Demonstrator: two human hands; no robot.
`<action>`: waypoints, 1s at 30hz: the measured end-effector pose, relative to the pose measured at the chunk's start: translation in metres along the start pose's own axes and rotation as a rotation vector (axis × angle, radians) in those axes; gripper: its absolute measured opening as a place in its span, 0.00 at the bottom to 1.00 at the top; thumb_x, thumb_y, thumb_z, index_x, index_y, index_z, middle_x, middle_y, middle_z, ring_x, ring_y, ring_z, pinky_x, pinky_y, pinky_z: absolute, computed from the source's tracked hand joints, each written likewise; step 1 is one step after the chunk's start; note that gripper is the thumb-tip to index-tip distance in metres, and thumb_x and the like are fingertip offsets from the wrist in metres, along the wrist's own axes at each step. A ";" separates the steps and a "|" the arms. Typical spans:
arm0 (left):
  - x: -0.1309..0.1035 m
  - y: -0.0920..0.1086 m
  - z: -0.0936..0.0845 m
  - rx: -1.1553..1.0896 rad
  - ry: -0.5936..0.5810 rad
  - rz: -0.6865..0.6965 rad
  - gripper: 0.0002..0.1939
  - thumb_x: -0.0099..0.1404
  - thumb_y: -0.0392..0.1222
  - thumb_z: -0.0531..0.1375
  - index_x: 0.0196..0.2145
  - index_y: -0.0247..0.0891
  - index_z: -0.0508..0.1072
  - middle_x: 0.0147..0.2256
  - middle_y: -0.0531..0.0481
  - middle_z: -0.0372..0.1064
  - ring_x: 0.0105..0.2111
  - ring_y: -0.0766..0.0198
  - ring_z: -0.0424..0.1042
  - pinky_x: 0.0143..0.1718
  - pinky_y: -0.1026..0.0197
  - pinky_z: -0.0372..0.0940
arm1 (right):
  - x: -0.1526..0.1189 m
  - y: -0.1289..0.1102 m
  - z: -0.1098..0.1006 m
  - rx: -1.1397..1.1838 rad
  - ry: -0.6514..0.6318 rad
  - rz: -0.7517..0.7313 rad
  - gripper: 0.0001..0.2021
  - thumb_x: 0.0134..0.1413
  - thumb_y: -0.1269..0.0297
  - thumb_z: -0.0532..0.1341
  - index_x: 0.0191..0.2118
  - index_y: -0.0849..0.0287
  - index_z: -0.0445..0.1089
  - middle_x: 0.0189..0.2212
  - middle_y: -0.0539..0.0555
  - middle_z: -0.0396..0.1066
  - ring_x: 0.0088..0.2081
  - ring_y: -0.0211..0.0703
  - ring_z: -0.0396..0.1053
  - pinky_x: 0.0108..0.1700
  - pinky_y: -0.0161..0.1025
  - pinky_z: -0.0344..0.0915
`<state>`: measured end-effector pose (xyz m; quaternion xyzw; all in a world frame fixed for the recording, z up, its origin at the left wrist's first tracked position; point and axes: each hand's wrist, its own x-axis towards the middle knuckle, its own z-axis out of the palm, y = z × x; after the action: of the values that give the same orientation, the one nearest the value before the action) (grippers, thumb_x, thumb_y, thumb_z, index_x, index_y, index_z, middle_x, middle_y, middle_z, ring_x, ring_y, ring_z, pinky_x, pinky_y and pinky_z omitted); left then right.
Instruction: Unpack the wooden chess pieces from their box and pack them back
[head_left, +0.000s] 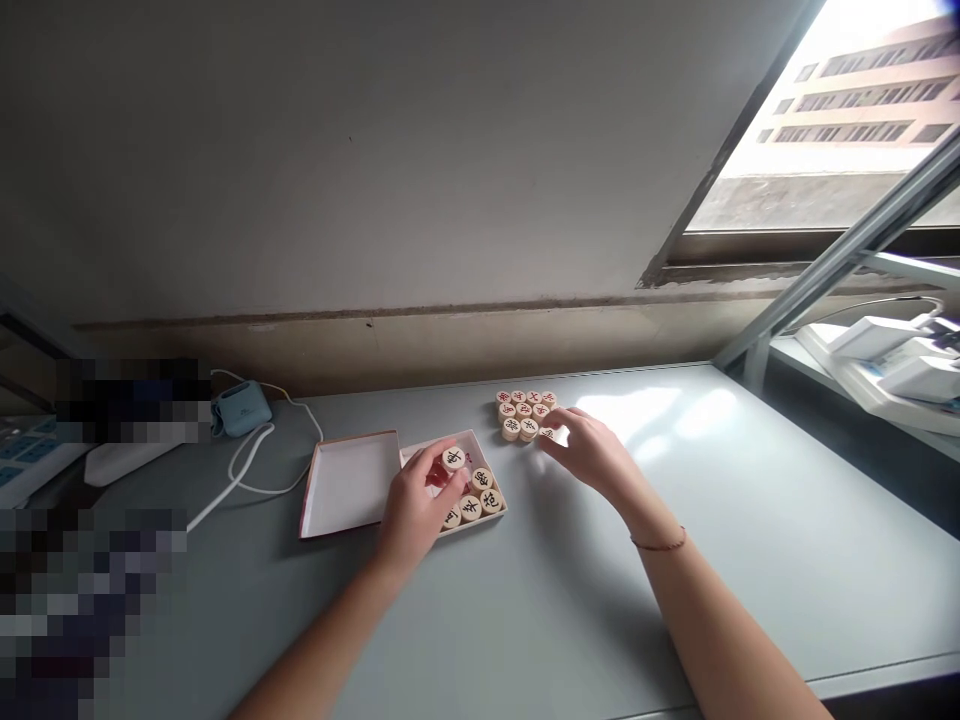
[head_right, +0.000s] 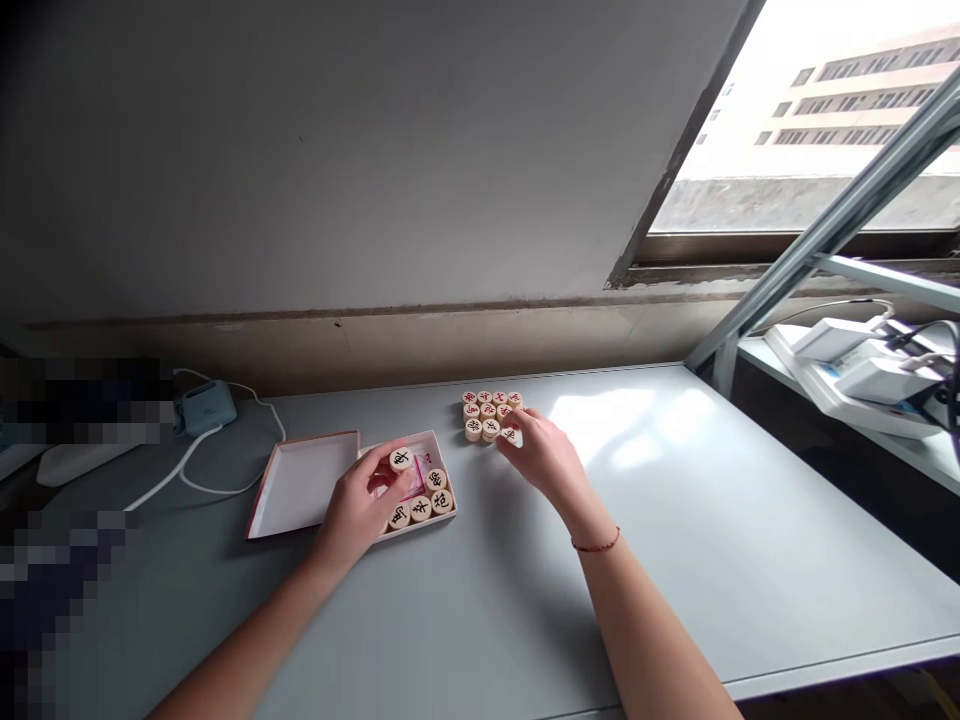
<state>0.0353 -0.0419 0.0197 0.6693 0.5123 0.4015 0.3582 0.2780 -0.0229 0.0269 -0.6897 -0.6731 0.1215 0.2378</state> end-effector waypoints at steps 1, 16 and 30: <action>-0.001 0.000 0.000 0.079 0.013 0.091 0.15 0.63 0.43 0.59 0.47 0.41 0.71 0.38 0.48 0.73 0.36 0.63 0.73 0.40 0.60 0.70 | -0.003 -0.010 -0.001 0.103 -0.020 -0.047 0.08 0.55 0.57 0.58 0.36 0.55 0.69 0.36 0.54 0.73 0.28 0.39 0.68 0.29 0.36 0.63; 0.005 -0.002 -0.016 0.804 0.034 0.305 0.16 0.66 0.43 0.55 0.50 0.42 0.71 0.41 0.44 0.70 0.40 0.55 0.70 0.43 0.55 0.65 | -0.007 -0.007 -0.010 0.060 0.020 -0.043 0.08 0.49 0.63 0.58 0.37 0.55 0.70 0.36 0.54 0.72 0.27 0.39 0.68 0.31 0.38 0.65; 0.016 -0.014 -0.039 0.790 -0.259 -0.155 0.17 0.63 0.35 0.48 0.44 0.45 0.73 0.40 0.48 0.75 0.36 0.55 0.73 0.33 0.61 0.59 | 0.003 0.019 0.011 -0.154 0.021 0.056 0.06 0.50 0.66 0.57 0.37 0.54 0.65 0.33 0.52 0.71 0.30 0.41 0.67 0.29 0.35 0.60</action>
<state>-0.0034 -0.0211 0.0261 0.7597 0.6264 0.0584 0.1647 0.2889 -0.0177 0.0089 -0.7256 -0.6585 0.0685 0.1876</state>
